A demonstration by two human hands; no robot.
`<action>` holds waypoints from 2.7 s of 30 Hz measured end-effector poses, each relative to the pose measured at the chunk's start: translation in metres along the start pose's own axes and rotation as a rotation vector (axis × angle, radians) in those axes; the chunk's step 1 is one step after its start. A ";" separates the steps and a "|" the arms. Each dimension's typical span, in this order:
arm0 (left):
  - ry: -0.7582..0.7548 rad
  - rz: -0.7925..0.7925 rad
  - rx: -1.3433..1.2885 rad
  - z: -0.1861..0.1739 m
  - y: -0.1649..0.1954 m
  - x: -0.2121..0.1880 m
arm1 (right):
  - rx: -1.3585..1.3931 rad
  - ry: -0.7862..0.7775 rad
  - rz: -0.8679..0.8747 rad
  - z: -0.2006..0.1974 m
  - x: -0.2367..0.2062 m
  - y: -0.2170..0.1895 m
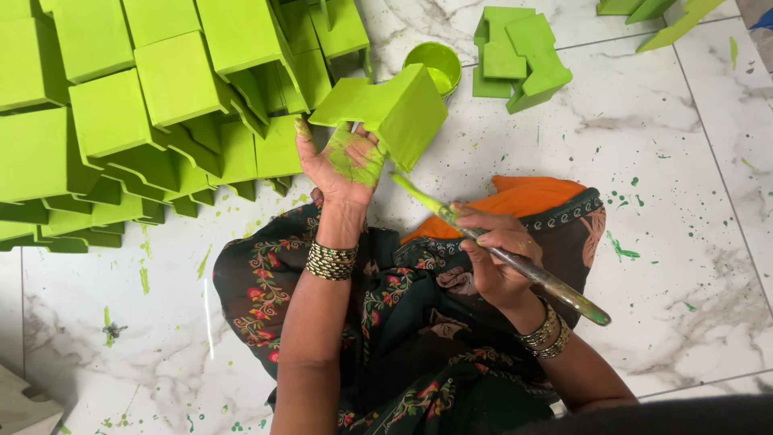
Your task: The person sits on the floor painting foam letters with green paint using a brush. They dip the brush into an open paint can, coat the faces and edges of each letter, turn letters to reach other sides, and place finished letters onto a large pile of already painted letters.
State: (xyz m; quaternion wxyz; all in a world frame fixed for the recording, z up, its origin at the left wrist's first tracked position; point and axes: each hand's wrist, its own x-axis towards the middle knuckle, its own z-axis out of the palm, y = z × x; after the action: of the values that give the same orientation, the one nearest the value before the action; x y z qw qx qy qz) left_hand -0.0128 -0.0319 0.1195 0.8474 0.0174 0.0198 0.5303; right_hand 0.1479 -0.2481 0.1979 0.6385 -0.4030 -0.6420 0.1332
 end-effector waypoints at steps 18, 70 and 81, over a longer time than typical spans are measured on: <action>0.098 0.016 -0.065 0.028 -0.037 -0.026 | -0.279 0.206 -0.191 -0.016 0.023 -0.014; -0.182 0.260 -0.028 0.061 -0.077 -0.070 | -0.148 0.557 -0.185 -0.026 -0.003 -0.098; -0.177 0.305 0.259 0.041 -0.066 -0.074 | -0.089 0.562 -0.090 -0.091 -0.048 -0.090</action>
State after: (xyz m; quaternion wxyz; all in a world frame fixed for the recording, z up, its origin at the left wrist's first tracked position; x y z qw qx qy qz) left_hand 0.0164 -0.1276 0.1586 0.7465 0.1755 0.0103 0.6417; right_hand 0.1944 -0.3697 0.2387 0.7784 -0.4229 -0.4621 -0.0403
